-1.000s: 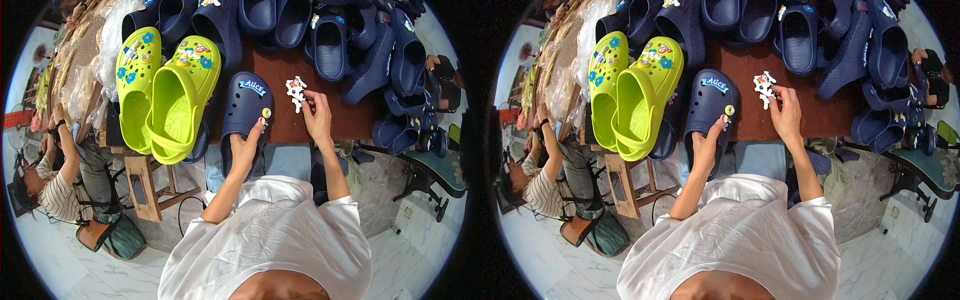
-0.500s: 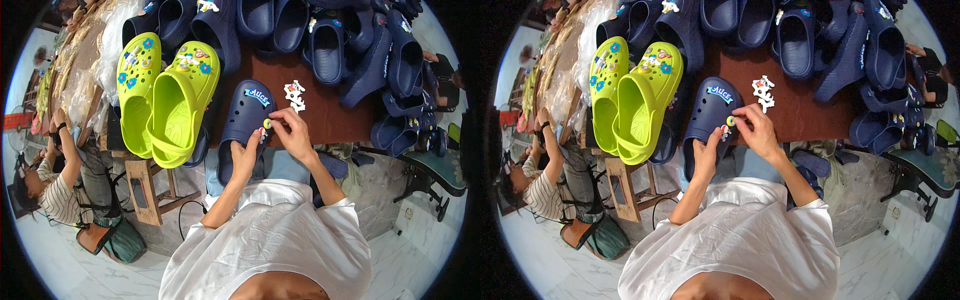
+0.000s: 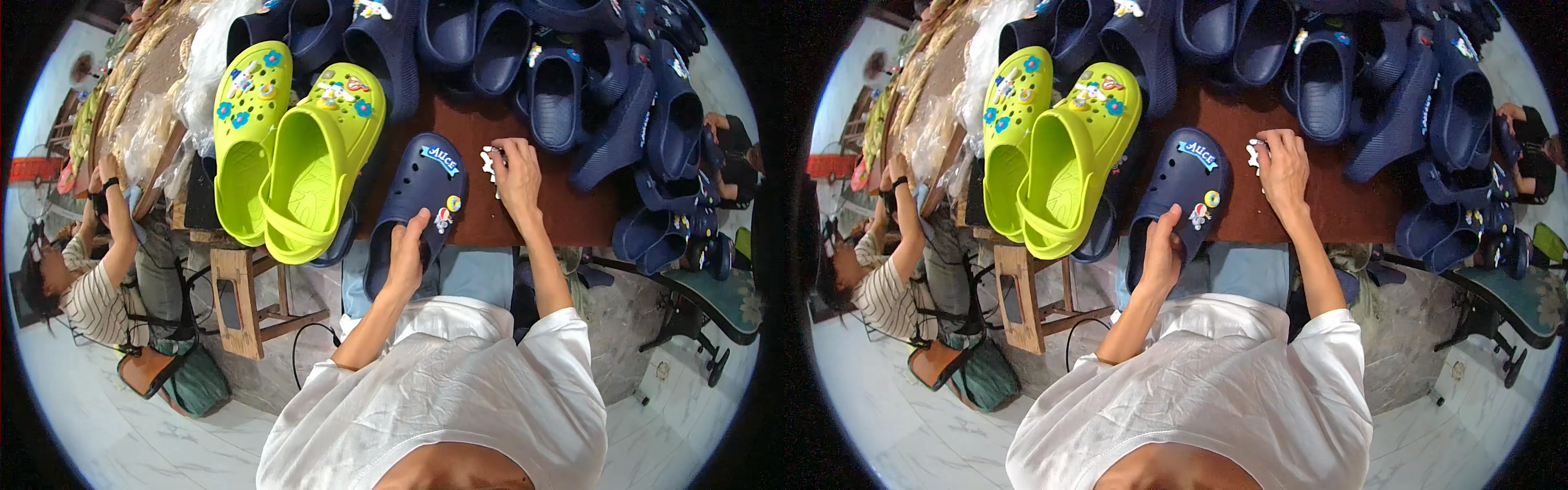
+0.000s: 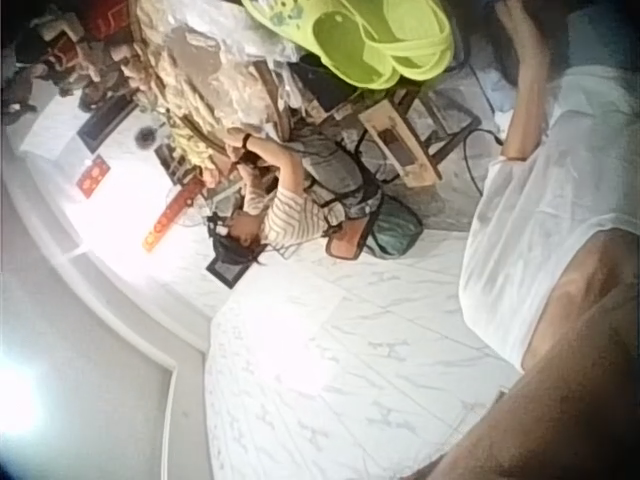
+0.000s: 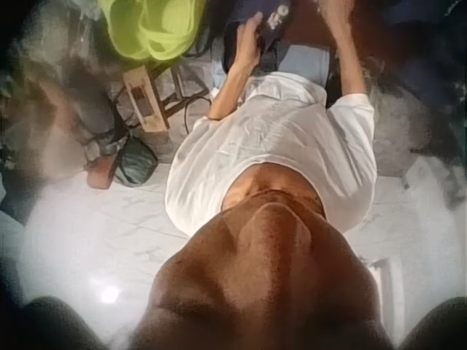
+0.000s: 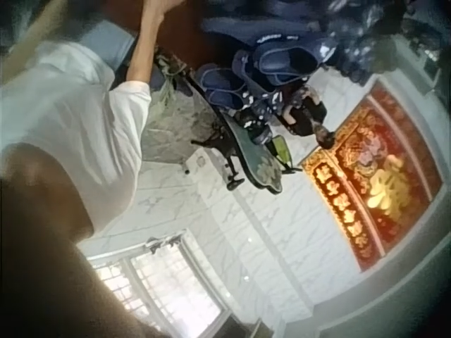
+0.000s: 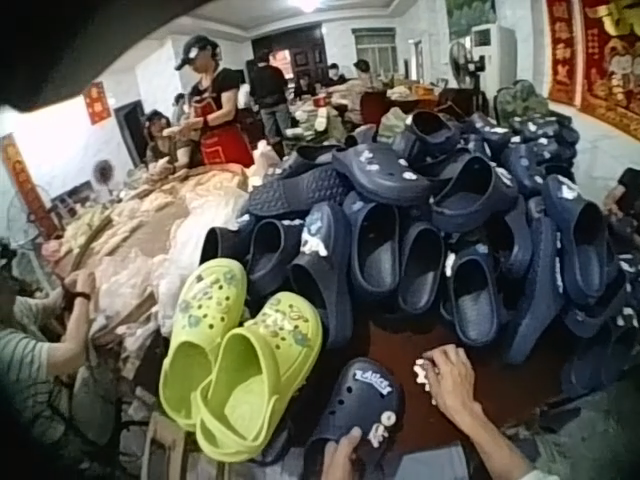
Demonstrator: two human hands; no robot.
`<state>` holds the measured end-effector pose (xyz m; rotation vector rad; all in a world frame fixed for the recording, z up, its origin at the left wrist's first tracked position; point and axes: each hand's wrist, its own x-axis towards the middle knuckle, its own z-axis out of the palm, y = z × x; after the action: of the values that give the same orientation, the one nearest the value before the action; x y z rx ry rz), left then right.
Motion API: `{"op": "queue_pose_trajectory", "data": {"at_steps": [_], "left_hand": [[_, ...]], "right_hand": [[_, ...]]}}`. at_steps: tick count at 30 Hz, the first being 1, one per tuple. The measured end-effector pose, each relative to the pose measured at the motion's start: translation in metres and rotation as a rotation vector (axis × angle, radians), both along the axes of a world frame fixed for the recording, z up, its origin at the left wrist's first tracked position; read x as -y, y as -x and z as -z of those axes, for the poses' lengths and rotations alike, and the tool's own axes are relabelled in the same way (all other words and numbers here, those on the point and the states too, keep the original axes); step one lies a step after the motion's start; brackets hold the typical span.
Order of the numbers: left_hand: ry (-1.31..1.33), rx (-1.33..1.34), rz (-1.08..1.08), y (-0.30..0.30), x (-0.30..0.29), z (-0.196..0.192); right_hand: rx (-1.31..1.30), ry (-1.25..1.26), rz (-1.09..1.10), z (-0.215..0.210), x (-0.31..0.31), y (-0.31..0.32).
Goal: Attaching decorative charms to rubber clog shoes in a manufacturing facility.
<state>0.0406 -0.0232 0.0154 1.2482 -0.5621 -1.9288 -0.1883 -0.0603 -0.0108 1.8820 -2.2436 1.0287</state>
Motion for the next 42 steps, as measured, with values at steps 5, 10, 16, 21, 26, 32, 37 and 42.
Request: {"op": "queue_pose_trajectory", "data": {"at_steps": [5, 10, 16, 21, 26, 32, 37, 42], "left_hand": [[0.046, -0.407, -0.167, 0.003, 0.009, 0.003], [-0.151, -0.669, -0.291, 0.003, 0.029, -0.001], [-0.119, -0.691, -0.213, 0.007, 0.021, -0.005], [-0.069, -0.625, -0.149, 0.013, 0.001, -0.007], [0.047, -0.459, -0.118, 0.017, -0.015, 0.001], [0.159, -0.262, -0.082, 0.02, -0.027, -0.004], [0.215, -0.112, -0.062, 0.022, -0.032, -0.006], [0.245, 0.037, 0.01, 0.02, -0.032, -0.007]], "right_hand": [[0.156, 0.05, -0.069, -0.008, -0.006, 0.0], [0.706, -0.041, -0.095, -0.04, -0.01, -0.015], [0.941, -0.249, -0.444, -0.058, -0.012, -0.052], [0.822, -0.226, -0.441, -0.071, -0.011, -0.063], [0.704, -0.181, -0.462, -0.077, -0.016, -0.054], [0.893, -0.23, -0.471, -0.073, -0.021, -0.045], [0.967, -0.396, -0.439, -0.082, -0.016, -0.039], [0.708, -0.431, -0.437, -0.104, -0.012, -0.038]]}}
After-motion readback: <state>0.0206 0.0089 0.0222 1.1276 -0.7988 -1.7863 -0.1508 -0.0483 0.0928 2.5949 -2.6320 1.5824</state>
